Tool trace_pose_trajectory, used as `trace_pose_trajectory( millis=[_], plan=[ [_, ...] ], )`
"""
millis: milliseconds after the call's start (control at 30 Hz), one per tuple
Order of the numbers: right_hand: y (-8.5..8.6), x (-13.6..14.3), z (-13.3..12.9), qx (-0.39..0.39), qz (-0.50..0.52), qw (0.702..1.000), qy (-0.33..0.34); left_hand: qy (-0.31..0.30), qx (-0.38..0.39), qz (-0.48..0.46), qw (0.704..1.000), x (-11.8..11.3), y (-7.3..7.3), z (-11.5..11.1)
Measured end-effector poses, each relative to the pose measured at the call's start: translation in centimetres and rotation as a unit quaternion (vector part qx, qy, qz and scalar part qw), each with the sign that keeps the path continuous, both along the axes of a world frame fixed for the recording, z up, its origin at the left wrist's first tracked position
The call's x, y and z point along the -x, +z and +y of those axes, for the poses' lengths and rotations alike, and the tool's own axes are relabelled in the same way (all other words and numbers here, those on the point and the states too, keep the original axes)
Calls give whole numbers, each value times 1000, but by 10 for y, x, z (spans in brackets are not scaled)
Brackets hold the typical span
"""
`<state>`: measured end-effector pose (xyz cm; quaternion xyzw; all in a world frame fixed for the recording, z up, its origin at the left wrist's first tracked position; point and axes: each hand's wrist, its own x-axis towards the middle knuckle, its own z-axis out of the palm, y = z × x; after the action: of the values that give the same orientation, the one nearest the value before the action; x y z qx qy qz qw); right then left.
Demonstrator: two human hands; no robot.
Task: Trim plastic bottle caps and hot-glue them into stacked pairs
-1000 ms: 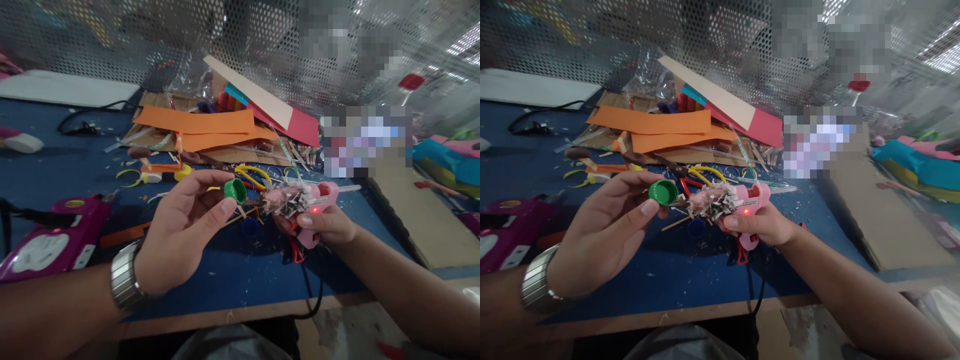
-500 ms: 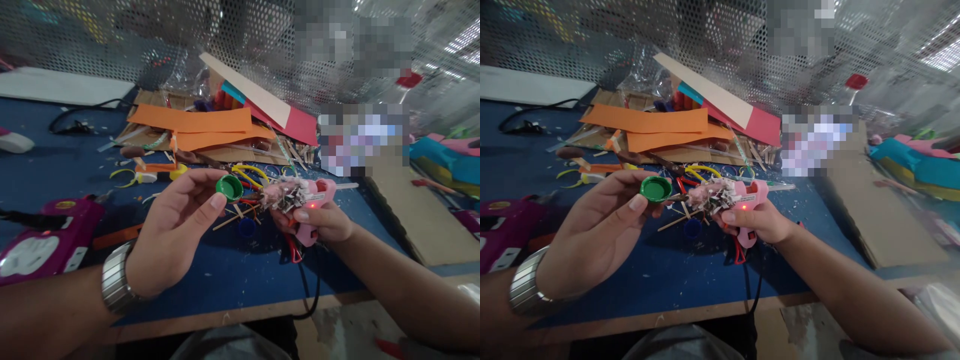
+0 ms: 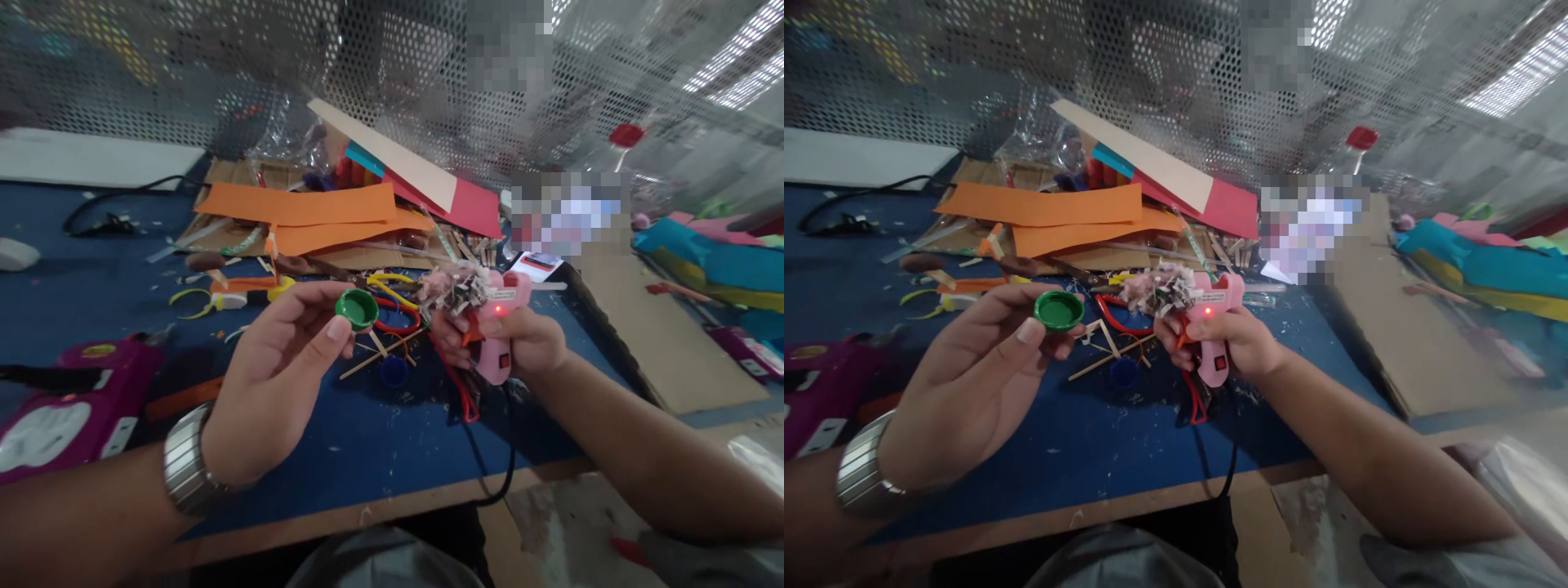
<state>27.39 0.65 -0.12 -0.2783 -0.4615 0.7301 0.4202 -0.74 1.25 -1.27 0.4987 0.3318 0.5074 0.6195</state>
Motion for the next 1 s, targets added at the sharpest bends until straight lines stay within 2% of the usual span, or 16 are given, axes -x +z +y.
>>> trace_pose_trajectory(
  millis=[100, 200, 267, 433, 533, 733, 1000],
  plan=[
    [11, -9, -2, 31, 5, 999, -8, 1, -8, -9, 1000, 0, -2, 1],
    [20, -28, -17, 55, -51, 996, -42, 0, -3, -13, 1000, -3, -4, 1],
    [20, -46, -31, 64, -110, 986, -107, -6, 4, -18, 1000, -5, -5, 1],
    [-3, -96, -69, 99, -185, 933, -293, -19, 11, -31, 999, -8, -3, 2],
    [-18, -117, -86, 142, -194, 899, -367, -30, 12, -29, 999, -8, -3, 1],
    [-25, -127, -108, 133, -168, 888, -408, -42, 25, -12, 999, -7, -6, 2],
    [-29, -123, -115, 96, -161, 900, -393, -37, 33, -3, 999, -6, -6, 2]
  ],
)
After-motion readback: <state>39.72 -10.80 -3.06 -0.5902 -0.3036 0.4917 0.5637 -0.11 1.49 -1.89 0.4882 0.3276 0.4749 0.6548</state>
